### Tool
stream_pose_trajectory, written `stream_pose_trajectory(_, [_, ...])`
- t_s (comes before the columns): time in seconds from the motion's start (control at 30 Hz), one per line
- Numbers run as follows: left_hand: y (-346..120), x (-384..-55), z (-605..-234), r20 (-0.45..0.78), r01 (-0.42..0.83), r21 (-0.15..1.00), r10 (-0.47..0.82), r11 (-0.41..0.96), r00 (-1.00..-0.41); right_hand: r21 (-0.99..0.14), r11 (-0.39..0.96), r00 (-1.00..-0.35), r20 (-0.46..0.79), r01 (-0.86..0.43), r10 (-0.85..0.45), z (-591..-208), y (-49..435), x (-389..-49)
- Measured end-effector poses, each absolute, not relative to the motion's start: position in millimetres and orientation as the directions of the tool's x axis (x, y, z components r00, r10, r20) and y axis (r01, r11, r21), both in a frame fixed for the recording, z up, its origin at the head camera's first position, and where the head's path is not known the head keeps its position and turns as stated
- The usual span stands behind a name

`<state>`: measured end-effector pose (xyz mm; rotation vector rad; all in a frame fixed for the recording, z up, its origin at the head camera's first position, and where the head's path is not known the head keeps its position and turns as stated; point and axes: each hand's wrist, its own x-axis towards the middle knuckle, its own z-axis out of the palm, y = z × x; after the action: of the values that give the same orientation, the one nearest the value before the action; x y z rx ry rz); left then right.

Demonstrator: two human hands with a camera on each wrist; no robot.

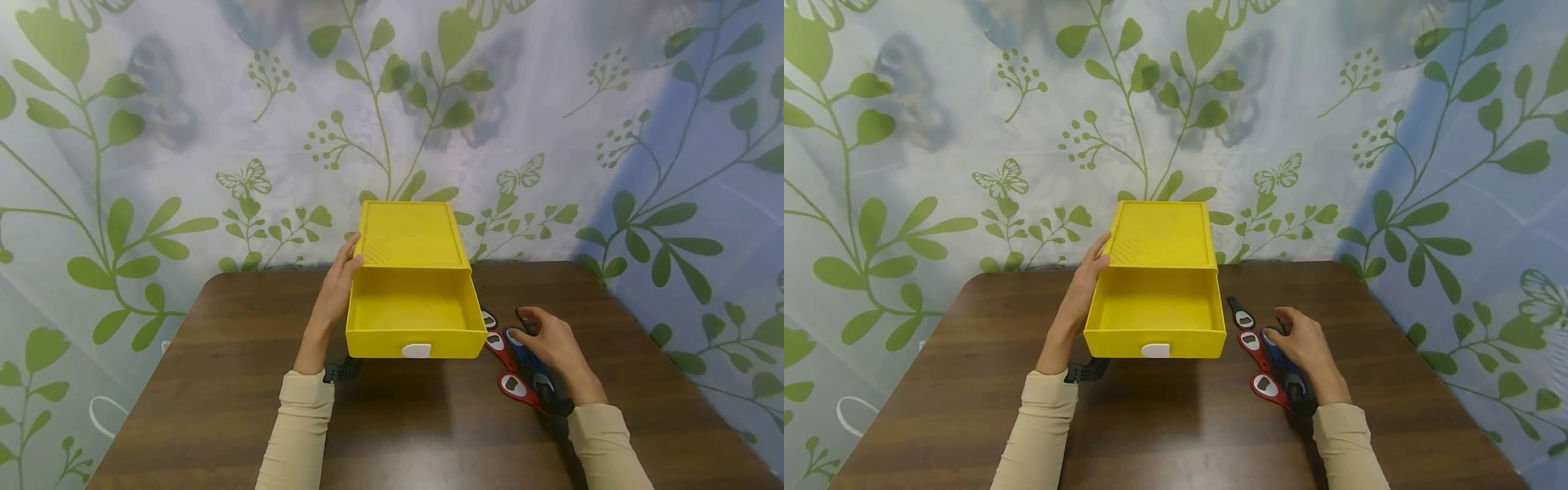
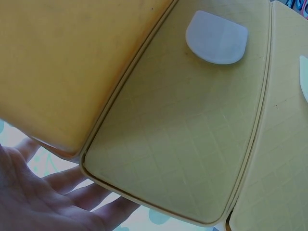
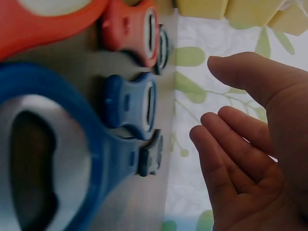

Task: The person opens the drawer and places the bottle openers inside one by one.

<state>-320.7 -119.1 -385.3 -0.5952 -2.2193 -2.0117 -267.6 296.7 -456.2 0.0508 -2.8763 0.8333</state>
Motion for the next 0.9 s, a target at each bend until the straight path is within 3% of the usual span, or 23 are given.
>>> stream_pose_trajectory(0.9, [-120.6, -324.2, -386.0, 0.326, 0.343, 0.939, 0.247, 0.028, -0.913, -0.444, 0.895, -0.996, 0.087, -0.029, 0.011, -475.1, 297.9, -272.0])
